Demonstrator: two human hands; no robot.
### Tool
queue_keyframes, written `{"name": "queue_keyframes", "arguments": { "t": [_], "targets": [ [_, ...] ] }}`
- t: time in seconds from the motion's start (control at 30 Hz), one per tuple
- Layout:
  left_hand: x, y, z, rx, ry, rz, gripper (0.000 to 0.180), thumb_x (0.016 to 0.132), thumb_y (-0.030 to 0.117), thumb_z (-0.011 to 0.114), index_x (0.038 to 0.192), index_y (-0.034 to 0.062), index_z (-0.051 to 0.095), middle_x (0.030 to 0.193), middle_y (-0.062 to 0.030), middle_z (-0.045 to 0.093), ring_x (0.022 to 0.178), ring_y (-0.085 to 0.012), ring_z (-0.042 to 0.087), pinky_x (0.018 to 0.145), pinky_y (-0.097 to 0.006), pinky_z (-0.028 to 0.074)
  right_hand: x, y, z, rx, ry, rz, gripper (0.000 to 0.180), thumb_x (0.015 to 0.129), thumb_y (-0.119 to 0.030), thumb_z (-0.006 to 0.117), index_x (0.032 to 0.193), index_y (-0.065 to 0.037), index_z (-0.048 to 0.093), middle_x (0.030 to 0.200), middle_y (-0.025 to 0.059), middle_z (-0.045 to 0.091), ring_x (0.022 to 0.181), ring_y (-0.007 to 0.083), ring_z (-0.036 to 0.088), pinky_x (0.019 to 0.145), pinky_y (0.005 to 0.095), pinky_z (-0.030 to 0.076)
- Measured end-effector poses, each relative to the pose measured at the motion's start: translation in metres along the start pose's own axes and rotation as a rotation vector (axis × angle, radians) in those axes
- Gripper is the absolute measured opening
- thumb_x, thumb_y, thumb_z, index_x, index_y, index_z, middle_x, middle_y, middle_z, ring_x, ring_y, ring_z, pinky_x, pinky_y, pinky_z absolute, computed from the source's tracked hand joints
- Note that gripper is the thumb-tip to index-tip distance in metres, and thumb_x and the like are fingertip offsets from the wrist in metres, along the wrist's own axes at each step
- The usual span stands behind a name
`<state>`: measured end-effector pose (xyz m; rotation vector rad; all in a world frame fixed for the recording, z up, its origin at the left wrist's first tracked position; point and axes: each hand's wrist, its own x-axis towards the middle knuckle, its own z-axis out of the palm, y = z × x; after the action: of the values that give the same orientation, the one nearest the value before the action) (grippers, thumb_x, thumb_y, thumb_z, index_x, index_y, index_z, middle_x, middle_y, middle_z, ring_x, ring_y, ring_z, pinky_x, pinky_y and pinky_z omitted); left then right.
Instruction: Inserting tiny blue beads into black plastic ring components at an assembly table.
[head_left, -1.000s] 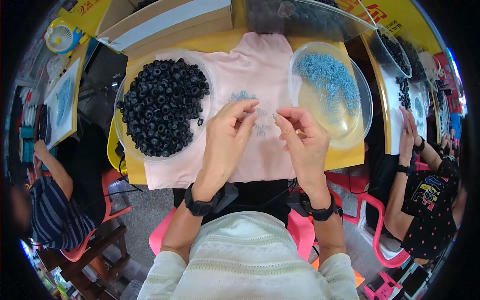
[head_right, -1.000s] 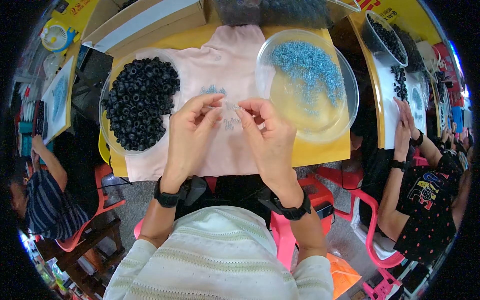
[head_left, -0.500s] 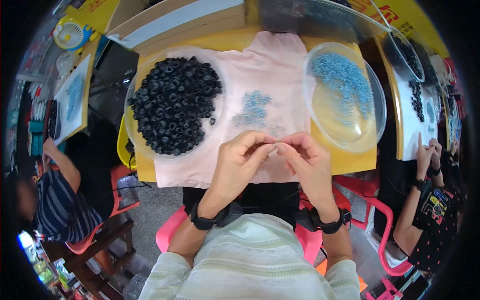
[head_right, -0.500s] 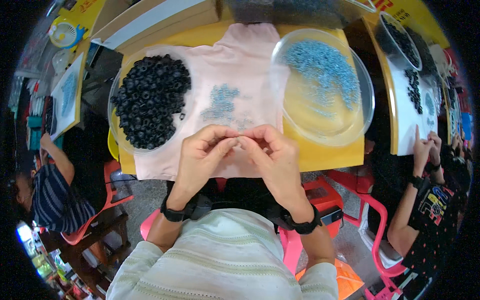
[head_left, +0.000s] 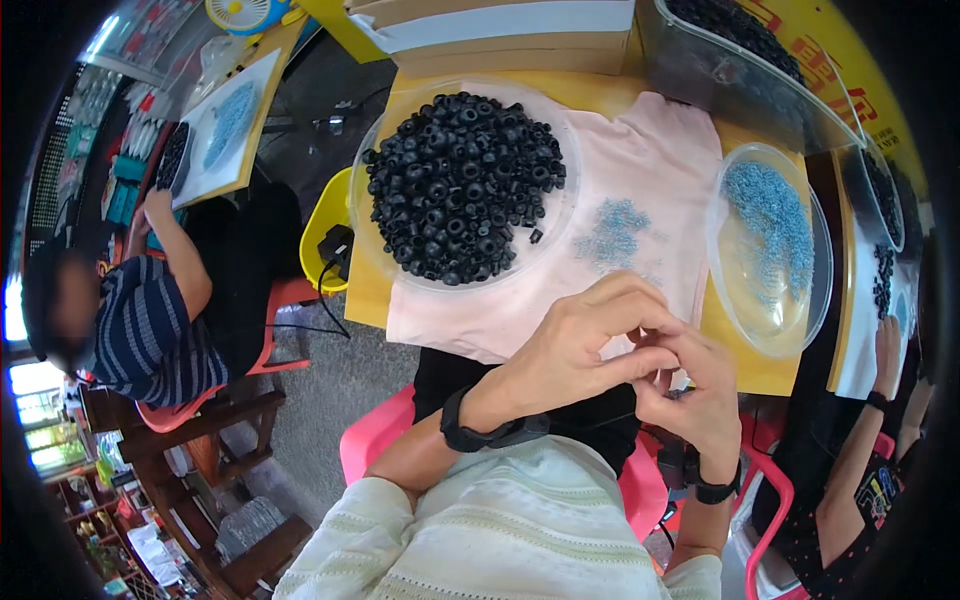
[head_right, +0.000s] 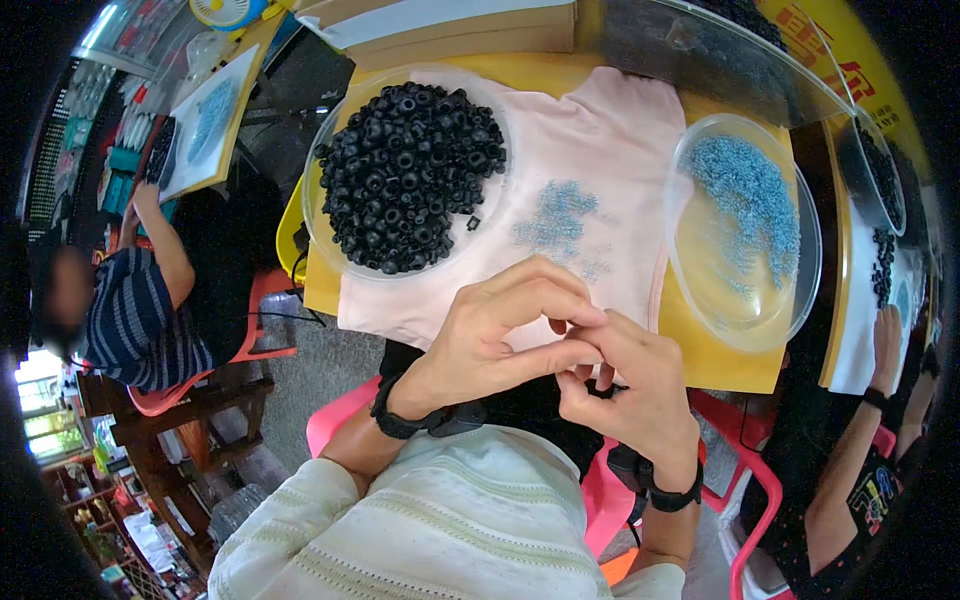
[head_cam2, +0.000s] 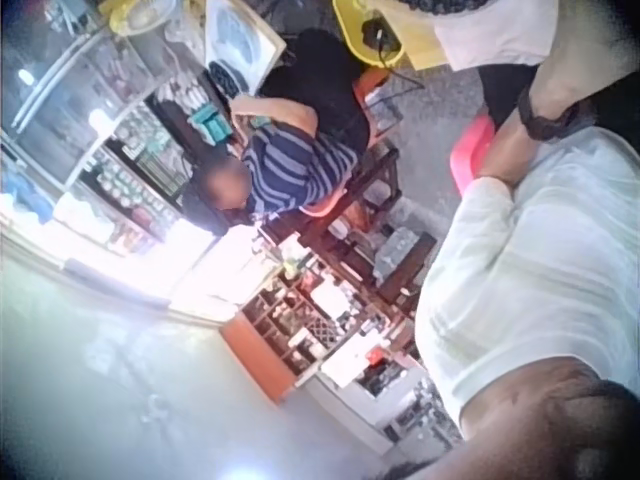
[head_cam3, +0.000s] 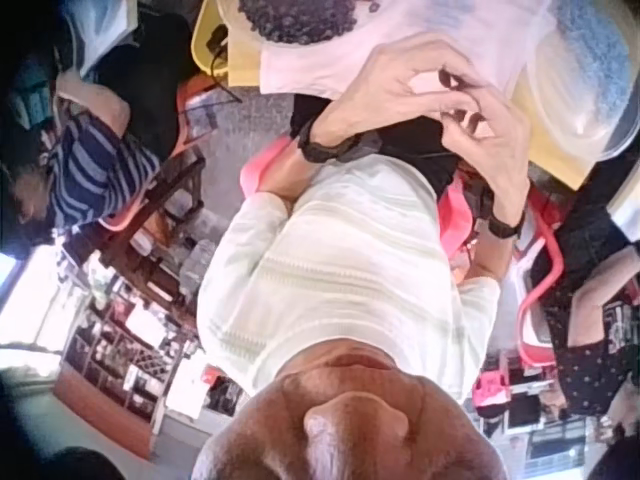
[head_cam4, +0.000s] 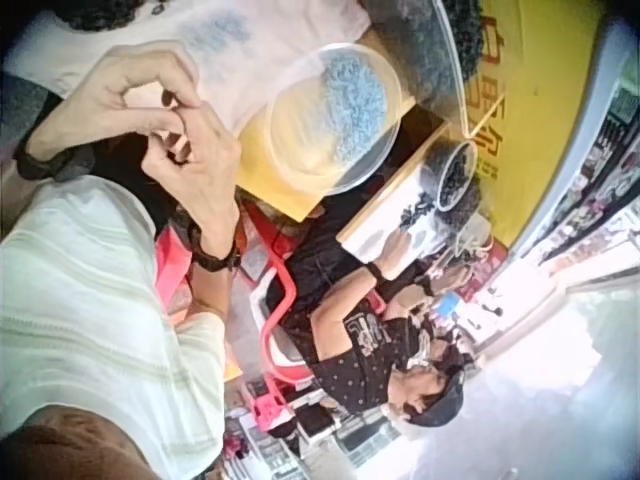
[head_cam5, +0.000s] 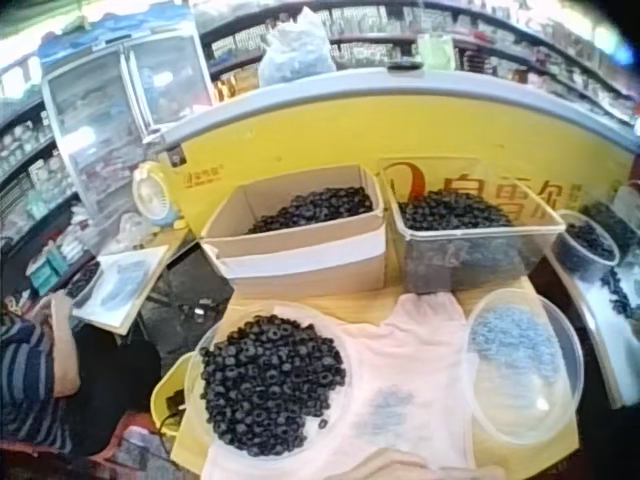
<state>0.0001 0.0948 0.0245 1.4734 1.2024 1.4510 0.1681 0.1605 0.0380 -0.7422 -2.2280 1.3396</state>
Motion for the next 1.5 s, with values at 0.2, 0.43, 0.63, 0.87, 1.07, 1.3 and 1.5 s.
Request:
{"name": "queue_keyframes", "arguments": {
  "t": [0.2, 0.43, 0.63, 0.87, 1.07, 1.3, 1.5],
  "targets": [
    [-0.007, 0.004, 0.005, -0.067, 0.046, 0.001, 0.022, 0.074, 0.0, 0.077, 0.093, 0.0021, 0.065, 0.096, -0.0083, 0.063, 0.083, -0.0166, 0.061, 0.072, -0.027, 0.051, -0.005, 0.001, 0.002, 0.035, 0.003, -0.034, 0.023, 0.065, 0.003, 0.067, 0.086, 0.0, 0.061, 0.073, 0.0042, 0.058, 0.053, 0.0088, 0.054, 0.048, 0.0219, 0.042],
    [-0.007, 0.007, 0.005, -0.065, 0.147, 0.026, 0.02, 0.073, 0.001, 0.078, 0.088, 0.0025, 0.064, 0.093, -0.0066, 0.062, 0.075, -0.0134, 0.058, 0.063, -0.025, 0.048, -0.003, -0.002, 0.013, 0.048, 0.032, -0.061, 0.02, 0.064, 0.003, 0.067, 0.081, -0.002, 0.057, 0.07, 0.004, 0.057, 0.052, 0.0093, 0.053, 0.047, 0.0222, 0.043],
    [-0.013, 0.003, -0.004, 0.048, 0.109, -0.037, 0.02, 0.075, 0.003, 0.075, 0.087, 0.0026, 0.059, 0.085, -0.006, 0.059, 0.07, -0.0152, 0.059, 0.063, -0.027, 0.05, 0.001, 0.0, 0.019, -0.003, 0.042, -0.036, 0.021, 0.064, 0.003, 0.067, 0.083, -0.002, 0.058, 0.072, 0.0038, 0.059, 0.055, 0.0103, 0.056, 0.046, 0.0219, 0.045],
    [-0.01, 0.008, 0.004, -0.091, 0.211, -0.072, 0.017, 0.073, 0.001, 0.078, 0.082, 0.0028, 0.063, 0.082, -0.0032, 0.061, 0.07, -0.0092, 0.055, 0.061, -0.023, 0.046, 0.003, -0.005, 0.02, 0.002, 0.057, -0.076, 0.02, 0.065, 0.003, 0.066, 0.083, -0.002, 0.059, 0.071, 0.0032, 0.059, 0.058, 0.0095, 0.057, 0.046, 0.0216, 0.046],
    [-0.013, 0.017, -0.026, 0.139, 0.135, -0.191, 0.013, 0.076, 0.001, 0.076, 0.084, 0.0004, 0.066, 0.082, -0.0038, 0.061, 0.07, -0.0084, 0.055, 0.06, -0.023, 0.044, 0.002, 0.004, 0.02, 0.101, 0.098, -0.021, 0.018, 0.067, 0.005, 0.066, 0.081, -0.004, 0.058, 0.071, 0.0011, 0.06, 0.06, 0.0074, 0.059, 0.047, 0.02, 0.045],
    [-0.024, 0.008, -0.096, 0.809, 0.164, -0.277, 0.026, 0.076, 0.0, 0.07, 0.102, 0.0025, 0.068, 0.084, -0.008, 0.058, 0.073, -0.0212, 0.058, 0.066, -0.031, 0.047, 0.0, 0.009, 0.021, 0.212, 0.098, 0.022, 0.016, 0.071, 0.005, 0.067, 0.08, -0.004, 0.059, 0.072, -0.0006, 0.061, 0.061, 0.0052, 0.059, 0.047, 0.0184, 0.042],
    [-0.022, -0.006, -0.095, 0.897, 0.115, -0.267, 0.028, 0.079, -0.001, 0.069, 0.106, 0.0028, 0.067, 0.084, -0.0071, 0.056, 0.065, -0.0171, 0.055, 0.06, -0.027, 0.044, -0.003, 0.012, 0.026, 0.226, 0.063, 0.04, 0.015, 0.071, 0.005, 0.068, 0.081, -0.004, 0.059, 0.072, -0.0003, 0.061, 0.06, 0.0043, 0.058, 0.046, 0.0186, 0.041]
  ]
}}
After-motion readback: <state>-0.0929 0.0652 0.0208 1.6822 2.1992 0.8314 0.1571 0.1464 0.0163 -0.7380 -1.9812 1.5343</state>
